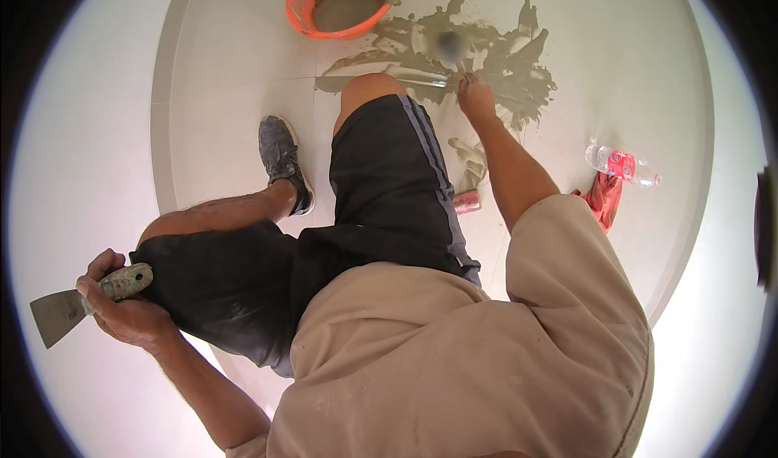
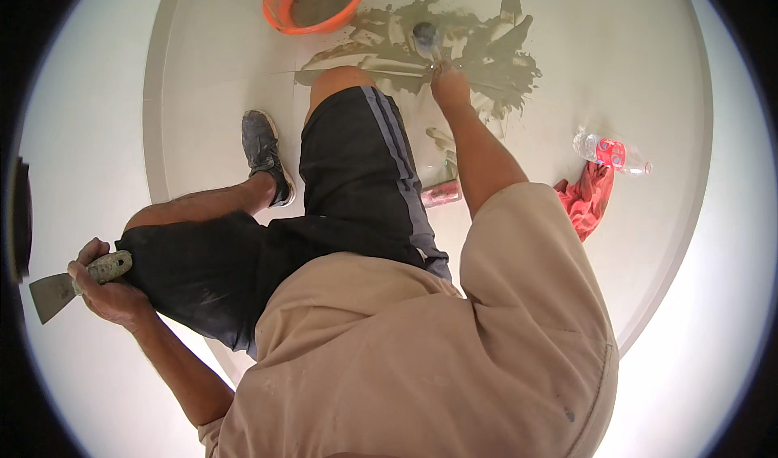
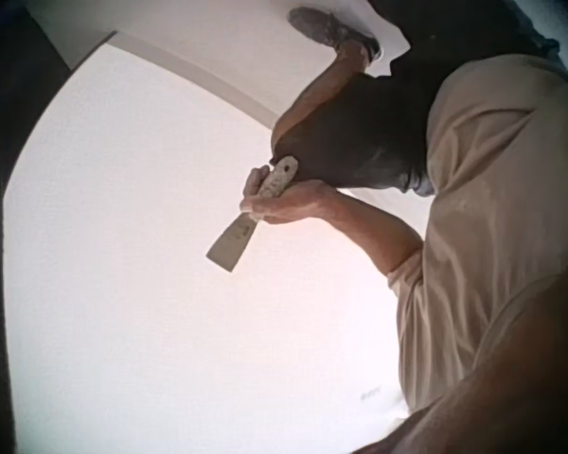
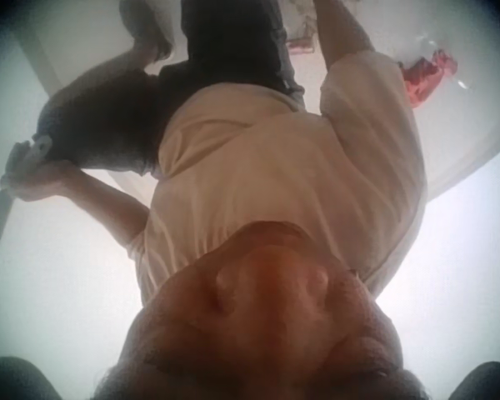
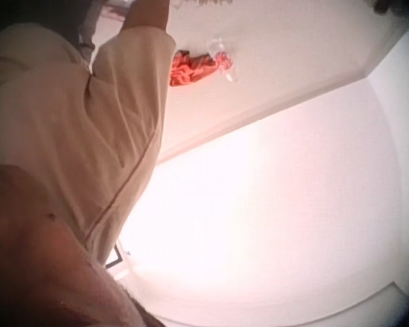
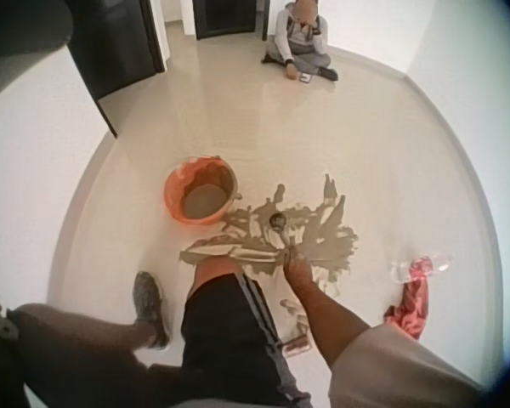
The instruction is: The person applies grout to the gaps between floor tiles using a putty knife and a hammer, wipes the surface with a red cloth, and cleans the tiles using a sponge and water from a bottle.
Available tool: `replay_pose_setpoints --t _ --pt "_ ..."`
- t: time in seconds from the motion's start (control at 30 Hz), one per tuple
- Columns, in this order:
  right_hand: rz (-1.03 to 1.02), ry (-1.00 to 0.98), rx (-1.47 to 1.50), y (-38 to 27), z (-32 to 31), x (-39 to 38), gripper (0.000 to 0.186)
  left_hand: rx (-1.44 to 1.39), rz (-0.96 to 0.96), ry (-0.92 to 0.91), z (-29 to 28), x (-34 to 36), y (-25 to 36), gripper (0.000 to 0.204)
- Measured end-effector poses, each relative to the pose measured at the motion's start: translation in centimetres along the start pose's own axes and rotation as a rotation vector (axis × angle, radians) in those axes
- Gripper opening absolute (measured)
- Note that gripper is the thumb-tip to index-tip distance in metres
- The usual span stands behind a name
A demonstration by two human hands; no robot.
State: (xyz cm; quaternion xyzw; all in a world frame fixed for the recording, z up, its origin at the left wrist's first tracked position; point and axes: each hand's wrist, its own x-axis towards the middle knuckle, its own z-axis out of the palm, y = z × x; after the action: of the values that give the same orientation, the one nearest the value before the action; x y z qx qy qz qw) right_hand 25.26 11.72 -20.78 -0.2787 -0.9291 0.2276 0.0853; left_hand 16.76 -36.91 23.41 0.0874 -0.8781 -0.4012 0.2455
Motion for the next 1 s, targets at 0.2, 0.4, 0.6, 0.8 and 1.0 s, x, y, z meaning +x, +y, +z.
replay_pose_setpoints --t 0.2,0.4,0.6,0.8,1.0 --pt "-0.065 0.09 0.097 -2.3 -0.4 0.3 0.031 0.042 -0.049 0.047 -1.1 0.3 -0.8 0.059" --pt "0.002 0.012 0.076 -3.1 -0.6 -0.3 0.032 0.063 -0.032 0.067 -0.9 0.4 -0.8 0.059" --pt "0.006 -0.052 0.062 -4.3 -0.9 -0.8 0.033 0.055 -0.024 0.057 -1.0 0.7 -1.0 0.057" --pt "-0.005 -0.028 -0.021 -3.7 -0.1 -1.9 0.026 0.001 0.031 0.01 -0.9 0.8 -1.4 0.057" --pt "0.146 -0.029 0.026 -4.9 0.3 -1.9 0.028 0.015 -0.063 0.048 -0.7 0.7 -0.9 0.056"
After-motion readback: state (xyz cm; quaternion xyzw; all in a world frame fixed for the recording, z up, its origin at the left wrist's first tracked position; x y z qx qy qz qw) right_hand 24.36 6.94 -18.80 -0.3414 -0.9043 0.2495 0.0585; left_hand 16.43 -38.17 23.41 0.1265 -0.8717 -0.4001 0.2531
